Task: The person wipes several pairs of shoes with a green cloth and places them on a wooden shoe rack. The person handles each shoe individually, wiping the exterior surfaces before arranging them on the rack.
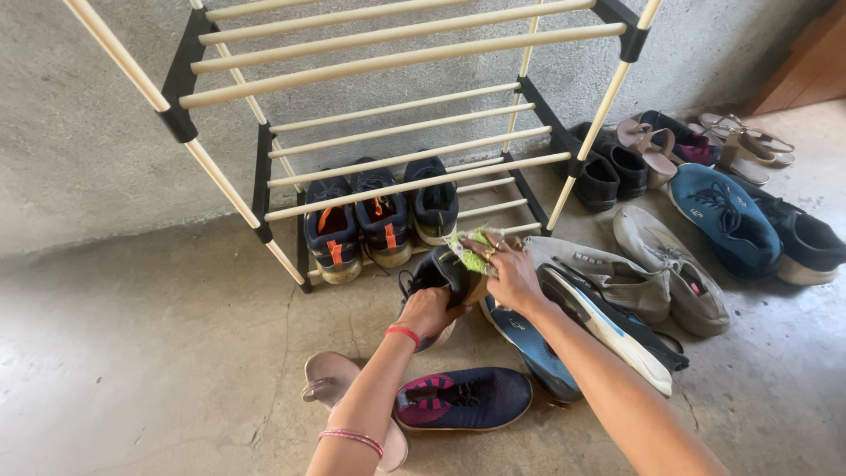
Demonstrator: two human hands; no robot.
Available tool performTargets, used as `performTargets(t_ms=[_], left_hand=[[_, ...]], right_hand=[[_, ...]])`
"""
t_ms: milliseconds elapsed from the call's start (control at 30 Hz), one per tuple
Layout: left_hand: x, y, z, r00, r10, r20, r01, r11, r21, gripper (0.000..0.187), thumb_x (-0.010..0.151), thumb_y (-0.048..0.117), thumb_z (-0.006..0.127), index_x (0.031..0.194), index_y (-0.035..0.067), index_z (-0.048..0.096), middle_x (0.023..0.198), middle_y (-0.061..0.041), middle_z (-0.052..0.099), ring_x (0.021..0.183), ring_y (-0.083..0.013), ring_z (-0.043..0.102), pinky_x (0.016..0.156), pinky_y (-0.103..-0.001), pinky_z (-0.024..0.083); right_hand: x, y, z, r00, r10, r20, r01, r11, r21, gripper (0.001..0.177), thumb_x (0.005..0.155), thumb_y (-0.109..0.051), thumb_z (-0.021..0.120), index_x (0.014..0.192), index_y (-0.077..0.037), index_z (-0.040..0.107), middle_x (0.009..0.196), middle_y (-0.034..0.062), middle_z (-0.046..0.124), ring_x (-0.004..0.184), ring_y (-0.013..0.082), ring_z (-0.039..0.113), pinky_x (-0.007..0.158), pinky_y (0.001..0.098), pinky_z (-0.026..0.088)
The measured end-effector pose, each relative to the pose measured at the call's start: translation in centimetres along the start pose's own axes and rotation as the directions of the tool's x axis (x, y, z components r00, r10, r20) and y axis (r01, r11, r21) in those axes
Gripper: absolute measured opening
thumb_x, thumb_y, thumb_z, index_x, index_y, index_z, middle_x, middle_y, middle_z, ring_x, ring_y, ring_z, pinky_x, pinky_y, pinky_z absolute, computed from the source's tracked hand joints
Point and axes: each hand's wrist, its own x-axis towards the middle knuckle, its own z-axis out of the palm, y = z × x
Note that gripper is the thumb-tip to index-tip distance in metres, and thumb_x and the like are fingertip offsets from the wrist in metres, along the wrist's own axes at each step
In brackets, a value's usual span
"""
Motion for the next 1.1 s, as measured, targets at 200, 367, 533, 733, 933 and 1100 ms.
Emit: performTargets(t_ms=[200, 367, 533, 733, 933, 1100], left_hand=[[-1.4, -0.6, 0.9, 0.999, -0.044, -0.024, 0.044, 0.999, 0.013, 0.048, 0.086, 0.040, 0.073, 0.123, 0.009, 0.066, 0.102, -0.023, 0.073, 0.098, -0.0419, 0.068, 0.087, -0.052, 0.053], [-1.4, -0.5, 2.1, 0.993, -0.114, 0.004, 0.114, 0.992, 0.057, 0.046, 0.080, 0.035, 0.079, 0.117, 0.009, 0.068, 0.112, -0.023, 0.069, 0.103, -0.0416, 0.066, 0.090, -0.050, 0.054], [0.4, -1.0, 7.8, 0.979, -0.169, -0.115, 0.185, 0.972, 0.145, 0.020, 0.081, 0.006, 0.068, 0.099, 0.008, 0.076, 0.128, -0.022, 0.060, 0.115, -0.0407, 0.061, 0.090, -0.047, 0.056], [3.5, -1.3, 14.0, 0.971, -0.207, -0.120, 0.227, 0.956, 0.187, 0.019, 0.081, 0.008, 0.067, 0.098, 0.005, 0.076, 0.126, -0.020, 0.064, 0.120, -0.0376, 0.061, 0.093, -0.044, 0.057], [8.1, -2.3, 12.6, 0.823, -0.505, 0.258, 0.568, 0.722, -0.395, 0.059, 0.067, 0.034, 0.078, 0.112, -0.003, 0.073, 0.125, -0.026, 0.071, 0.118, -0.0330, 0.070, 0.101, -0.039, 0.056], [7.7, 0.9, 11.7, 0.742, -0.654, 0.150, 0.652, 0.651, -0.389, 0.067, 0.082, 0.054, 0.061, 0.116, -0.002, 0.073, 0.123, -0.025, 0.070, 0.120, -0.0365, 0.067, 0.103, -0.043, 0.051]], right_hand=[[-2.4, 1.5, 3.0, 0.998, 0.063, 0.016, -0.065, 0.973, 0.223, 0.088, 0.069, 0.008, 0.054, 0.146, -0.036, 0.055, 0.152, 0.0141, 0.049, 0.129, 0.0411, 0.053, 0.105, 0.0506, 0.044], [-2.9, 5.1, 7.8, 0.989, 0.147, 0.010, -0.144, 0.947, 0.286, 0.068, 0.072, 0.005, 0.055, 0.137, -0.016, 0.061, 0.147, 0.0187, 0.055, 0.127, 0.0451, 0.052, 0.106, 0.0477, 0.043], [-4.6, 8.6, 12.2, 0.924, 0.336, 0.182, -0.373, 0.896, 0.239, 0.046, 0.075, -0.001, 0.057, 0.120, -0.001, 0.065, 0.135, 0.0224, 0.060, 0.124, 0.0435, 0.056, 0.105, 0.0473, 0.046], [-5.4, 10.7, 11.3, 0.877, 0.411, 0.248, -0.456, 0.875, 0.162, 0.041, 0.077, -0.004, 0.055, 0.116, -0.002, 0.065, 0.133, 0.0202, 0.061, 0.121, 0.0431, 0.057, 0.100, 0.0497, 0.046], [-5.7, 11.7, 11.7, 0.920, 0.341, 0.194, -0.381, 0.896, 0.227, 0.037, 0.078, -0.006, 0.057, 0.114, -0.003, 0.068, 0.128, 0.0215, 0.064, 0.120, 0.0423, 0.059, 0.101, 0.0488, 0.048], [-5.3, 12.7, 11.5, 0.914, 0.383, 0.136, -0.404, 0.892, 0.201, 0.042, 0.076, -0.004, 0.056, 0.116, -0.002, 0.066, 0.127, 0.0225, 0.063, 0.119, 0.0447, 0.058, 0.100, 0.0507, 0.047]])
